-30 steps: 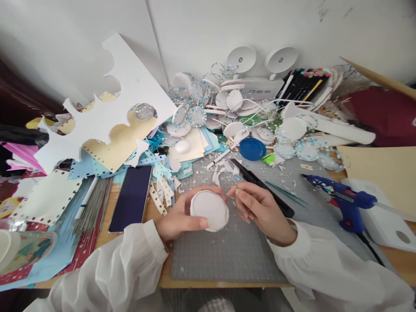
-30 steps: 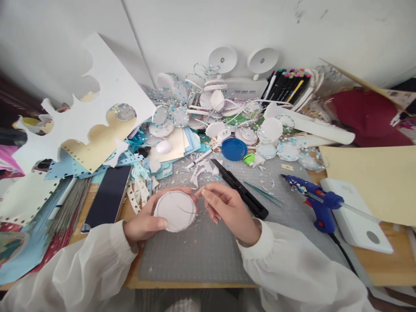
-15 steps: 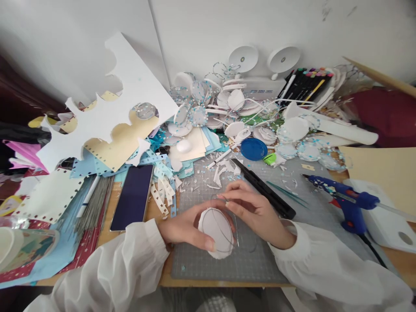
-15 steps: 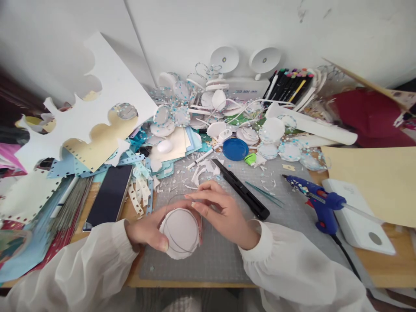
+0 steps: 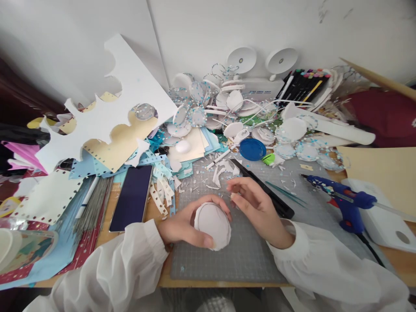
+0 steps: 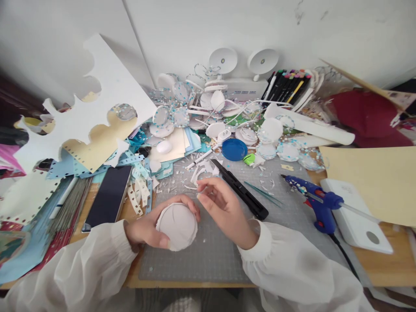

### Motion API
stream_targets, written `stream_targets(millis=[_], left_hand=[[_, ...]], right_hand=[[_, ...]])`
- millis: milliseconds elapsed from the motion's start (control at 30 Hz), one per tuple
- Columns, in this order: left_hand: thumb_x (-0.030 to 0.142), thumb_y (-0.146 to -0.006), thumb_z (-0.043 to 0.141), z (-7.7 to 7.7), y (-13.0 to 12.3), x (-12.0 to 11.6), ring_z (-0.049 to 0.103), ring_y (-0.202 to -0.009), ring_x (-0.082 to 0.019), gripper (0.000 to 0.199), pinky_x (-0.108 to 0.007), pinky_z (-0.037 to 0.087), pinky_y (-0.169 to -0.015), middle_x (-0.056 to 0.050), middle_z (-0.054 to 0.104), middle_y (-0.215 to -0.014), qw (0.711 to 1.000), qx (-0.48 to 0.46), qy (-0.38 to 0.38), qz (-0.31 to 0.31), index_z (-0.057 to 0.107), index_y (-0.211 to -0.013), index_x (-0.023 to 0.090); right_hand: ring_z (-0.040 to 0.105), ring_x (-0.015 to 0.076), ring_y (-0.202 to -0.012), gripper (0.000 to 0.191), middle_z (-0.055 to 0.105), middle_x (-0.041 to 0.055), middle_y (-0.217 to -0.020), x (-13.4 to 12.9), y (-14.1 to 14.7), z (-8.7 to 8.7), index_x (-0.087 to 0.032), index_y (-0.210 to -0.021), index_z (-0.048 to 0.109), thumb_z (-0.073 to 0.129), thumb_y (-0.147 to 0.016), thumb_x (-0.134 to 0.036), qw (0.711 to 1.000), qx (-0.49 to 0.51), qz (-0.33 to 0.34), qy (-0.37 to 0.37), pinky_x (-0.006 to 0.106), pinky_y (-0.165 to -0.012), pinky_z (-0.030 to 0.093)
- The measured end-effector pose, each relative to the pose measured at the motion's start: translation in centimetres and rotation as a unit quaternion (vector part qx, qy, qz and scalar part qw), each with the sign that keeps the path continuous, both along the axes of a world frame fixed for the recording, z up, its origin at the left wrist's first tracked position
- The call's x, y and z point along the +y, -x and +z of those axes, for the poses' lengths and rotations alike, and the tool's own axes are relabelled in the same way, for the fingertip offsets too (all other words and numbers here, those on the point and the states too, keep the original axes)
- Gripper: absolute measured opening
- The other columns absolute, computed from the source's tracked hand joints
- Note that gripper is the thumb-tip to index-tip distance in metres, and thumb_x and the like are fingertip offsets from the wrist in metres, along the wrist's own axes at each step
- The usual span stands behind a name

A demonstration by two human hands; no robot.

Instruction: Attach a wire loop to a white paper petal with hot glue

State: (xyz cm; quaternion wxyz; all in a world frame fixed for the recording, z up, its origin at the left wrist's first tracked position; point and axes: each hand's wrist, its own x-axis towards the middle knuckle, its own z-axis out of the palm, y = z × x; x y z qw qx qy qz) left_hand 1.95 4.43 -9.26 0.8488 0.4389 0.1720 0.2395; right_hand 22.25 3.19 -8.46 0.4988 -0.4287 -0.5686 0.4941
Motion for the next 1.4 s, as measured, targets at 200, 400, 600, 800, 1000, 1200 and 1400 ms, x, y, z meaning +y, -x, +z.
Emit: stream_targets(millis=[200, 400, 600, 800, 1000, 1200, 1400], left_hand=[[0.035, -0.057, 0.084, -0.3, 0.0, -0.1, 0.059, -0.090, -0.022, 0.061, -0.029, 0.046, -0.074, -0.011, 0.061, -0.109, 0.998, -0.020, 0.030, 0.052, 0.060, -0.111, 0.019], [0.034, -0.057, 0.083, -0.5, 0.2, -0.1, 0.059, -0.089, -0.020, 0.061, -0.028, 0.047, -0.074, -0.009, 0.061, -0.109, 0.998, -0.027, 0.046, 0.041, 0.060, -0.112, 0.019], [0.033, -0.056, 0.084, -0.5, 0.1, -0.1, 0.059, -0.094, -0.022, 0.067, -0.029, 0.047, -0.077, -0.010, 0.060, -0.108, 0.996, -0.039, 0.048, 0.065, 0.058, -0.116, 0.020], [0.019, -0.058, 0.084, -0.4, -0.1, -0.3, 0.061, -0.110, -0.030, 0.064, -0.047, 0.047, -0.096, -0.011, 0.060, -0.117, 0.994, -0.052, 0.061, 0.071, 0.054, -0.115, 0.022], [0.013, -0.062, 0.081, 0.1, -0.3, -0.4, 0.058, -0.119, -0.031, 0.053, -0.052, 0.047, -0.100, -0.011, 0.045, -0.142, 0.993, -0.060, 0.049, 0.093, 0.051, -0.104, 0.023], [0.011, -0.066, 0.079, 0.1, -0.5, -0.4, 0.056, -0.122, -0.029, 0.049, -0.053, 0.047, -0.099, -0.010, 0.048, -0.134, 0.993, -0.078, 0.043, 0.083, 0.048, -0.102, 0.023], [0.012, -0.066, 0.079, -0.2, -0.5, -0.3, 0.055, -0.122, -0.031, 0.049, -0.046, 0.049, -0.094, -0.011, 0.045, -0.139, 0.990, -0.041, -0.042, 0.131, 0.046, -0.100, 0.024]], right_hand=[[0.051, 0.0128, -0.066, 0.005, 0.056, 0.0006, -0.082, 0.4, -0.5, -0.2, -0.024, -0.086, 0.065, 0.062, -0.090, -0.026, 0.998, 0.043, -0.029, -0.024, 0.027, -0.058, 0.043], [0.053, 0.0147, -0.067, 0.013, 0.059, 0.0000, -0.073, 0.3, -0.9, -0.3, -0.024, -0.085, 0.068, 0.058, -0.092, -0.027, 0.999, 0.044, -0.009, -0.010, 0.029, -0.062, 0.043], [0.055, 0.0152, -0.068, 0.022, 0.059, 0.0009, -0.071, 0.3, -1.0, -0.1, -0.022, -0.080, 0.067, 0.053, -0.094, -0.031, 1.000, 0.024, -0.003, -0.002, 0.029, -0.064, 0.045], [0.056, 0.0137, -0.067, 0.013, 0.063, 0.0008, -0.075, 0.4, -1.0, 0.0, -0.024, -0.087, 0.067, 0.058, -0.093, -0.030, 1.000, -0.003, -0.019, -0.001, 0.026, -0.060, 0.046], [0.062, 0.0156, -0.073, 0.004, 0.067, 0.0026, -0.078, 0.5, -0.9, 0.0, -0.023, -0.082, 0.070, 0.068, -0.085, -0.026, 1.000, 0.007, -0.019, -0.019, 0.030, -0.068, 0.053], [0.064, 0.0143, -0.070, 0.007, 0.071, 0.0021, -0.085, 0.7, -1.1, -0.1, -0.025, -0.076, 0.069, 0.073, -0.081, -0.022, 0.996, 0.080, -0.050, -0.006, 0.029, -0.064, 0.053], [0.062, 0.0149, -0.059, 0.005, 0.070, 0.0006, -0.069, 0.4, -1.0, 0.1, -0.026, -0.083, 0.069, 0.072, -0.082, -0.030, 0.989, 0.100, -0.104, 0.013, 0.029, -0.052, 0.051]])
